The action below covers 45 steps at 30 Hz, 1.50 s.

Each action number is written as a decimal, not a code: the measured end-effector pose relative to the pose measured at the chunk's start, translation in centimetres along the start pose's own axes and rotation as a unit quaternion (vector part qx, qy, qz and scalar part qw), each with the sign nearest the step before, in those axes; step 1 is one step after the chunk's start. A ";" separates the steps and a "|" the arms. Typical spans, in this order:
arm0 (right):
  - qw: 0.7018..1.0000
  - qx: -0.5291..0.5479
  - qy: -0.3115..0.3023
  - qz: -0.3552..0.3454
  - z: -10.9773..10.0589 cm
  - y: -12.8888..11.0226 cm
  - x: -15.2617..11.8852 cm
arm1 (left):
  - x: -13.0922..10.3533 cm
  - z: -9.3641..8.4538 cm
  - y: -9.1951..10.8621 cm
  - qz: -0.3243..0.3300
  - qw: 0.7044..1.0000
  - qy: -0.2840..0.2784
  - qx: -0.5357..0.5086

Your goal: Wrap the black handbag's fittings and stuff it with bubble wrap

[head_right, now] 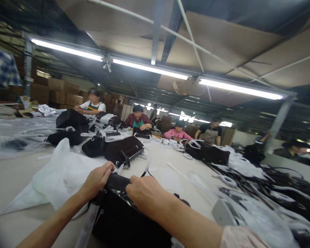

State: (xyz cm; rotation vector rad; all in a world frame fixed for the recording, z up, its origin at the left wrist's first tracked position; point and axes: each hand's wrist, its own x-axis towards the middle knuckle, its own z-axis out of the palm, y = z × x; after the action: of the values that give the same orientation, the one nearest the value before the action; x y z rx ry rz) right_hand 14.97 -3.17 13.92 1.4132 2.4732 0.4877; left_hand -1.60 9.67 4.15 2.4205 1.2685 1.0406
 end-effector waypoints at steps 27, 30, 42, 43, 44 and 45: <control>0.800 0.291 0.363 0.379 10.1 3.6 -20.9 | -0.7 -4.1 7.9 0.179 0.983 -0.030 -0.023; 0.773 0.395 0.269 0.417 12.3 3.5 -20.4 | -2.7 -1.6 13.0 0.214 0.966 -0.121 -0.078; 0.692 0.695 0.136 0.140 14.5 0.1 -18.8 | -4.4 2.9 13.5 0.282 0.941 -0.177 -0.061; 0.684 0.701 0.145 0.140 14.6 -0.1 -19.0 | -4.1 3.0 13.5 0.283 0.942 -0.172 -0.065; 0.685 0.693 0.163 0.155 14.6 -0.2 -19.1 | -3.7 3.2 13.6 0.287 0.941 -0.163 -0.069; 0.692 0.674 0.185 0.180 14.5 -0.4 -19.0 | -3.2 3.3 13.7 0.291 0.942 -0.149 -0.073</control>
State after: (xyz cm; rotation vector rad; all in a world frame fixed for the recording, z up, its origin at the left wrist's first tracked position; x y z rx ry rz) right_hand 29.59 -17.45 1.50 2.4151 2.8331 -1.5317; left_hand 8.10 -0.72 6.78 2.7574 0.3628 0.7998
